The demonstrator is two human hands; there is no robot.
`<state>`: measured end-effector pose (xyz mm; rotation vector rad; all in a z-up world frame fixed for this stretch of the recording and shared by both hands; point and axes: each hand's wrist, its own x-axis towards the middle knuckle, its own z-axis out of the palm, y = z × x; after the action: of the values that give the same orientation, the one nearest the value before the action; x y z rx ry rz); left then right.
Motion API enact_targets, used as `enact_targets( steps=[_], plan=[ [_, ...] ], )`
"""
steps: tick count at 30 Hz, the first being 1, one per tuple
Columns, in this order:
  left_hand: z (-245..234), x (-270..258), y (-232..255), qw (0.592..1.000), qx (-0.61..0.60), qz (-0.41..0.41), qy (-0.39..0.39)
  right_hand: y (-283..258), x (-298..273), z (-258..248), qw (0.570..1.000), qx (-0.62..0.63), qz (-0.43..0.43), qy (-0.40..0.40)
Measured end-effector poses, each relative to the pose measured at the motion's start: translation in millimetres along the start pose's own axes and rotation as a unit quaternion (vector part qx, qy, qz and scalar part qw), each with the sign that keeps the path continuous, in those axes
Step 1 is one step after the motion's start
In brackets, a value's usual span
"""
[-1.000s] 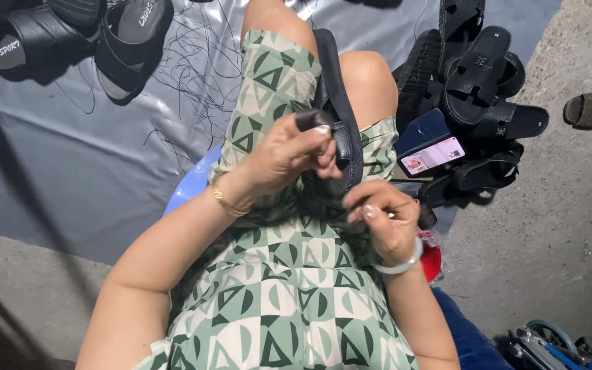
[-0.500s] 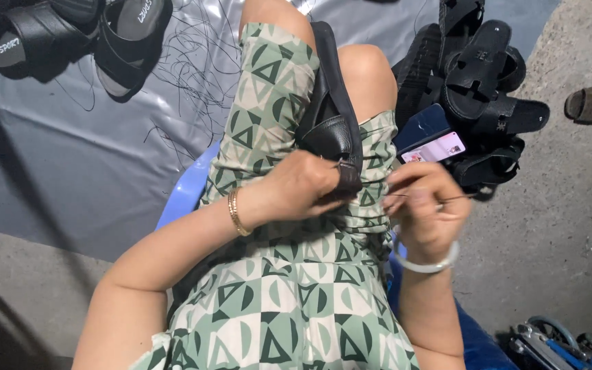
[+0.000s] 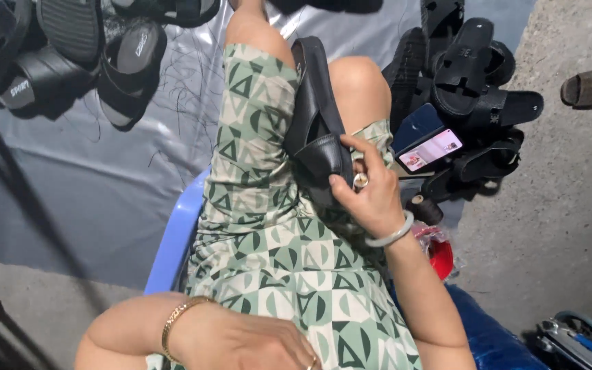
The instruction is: Hand-sewing a black sandal sole to the upper strap using a needle and thread.
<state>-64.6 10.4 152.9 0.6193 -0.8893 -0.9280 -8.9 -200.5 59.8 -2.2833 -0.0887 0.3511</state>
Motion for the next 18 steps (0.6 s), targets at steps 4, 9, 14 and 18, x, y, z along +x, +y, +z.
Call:
enact_targets(
  steps=[4,9,14,18],
  plan=[
    [-15.0,11.3,7.9,0.998,0.055,-0.002,0.007,10.1,-5.1,0.0,0.998,0.035,-0.04,0.037],
    [-19.8,10.5,14.1,0.994,0.094,-0.001,0.046,11.8,-8.4,-6.7,0.998,0.01,-0.052,0.034],
    [-21.4,1.0,14.6,0.979,0.15,0.026,0.139,-0.1,-24.0,-52.9,0.987,-0.091,-0.121,-0.05],
    [-68.3,0.6,-38.1,0.708,0.62,0.027,0.337,-4.6,-47.8,-70.0,0.952,-0.252,-0.127,-0.118]
  ],
)
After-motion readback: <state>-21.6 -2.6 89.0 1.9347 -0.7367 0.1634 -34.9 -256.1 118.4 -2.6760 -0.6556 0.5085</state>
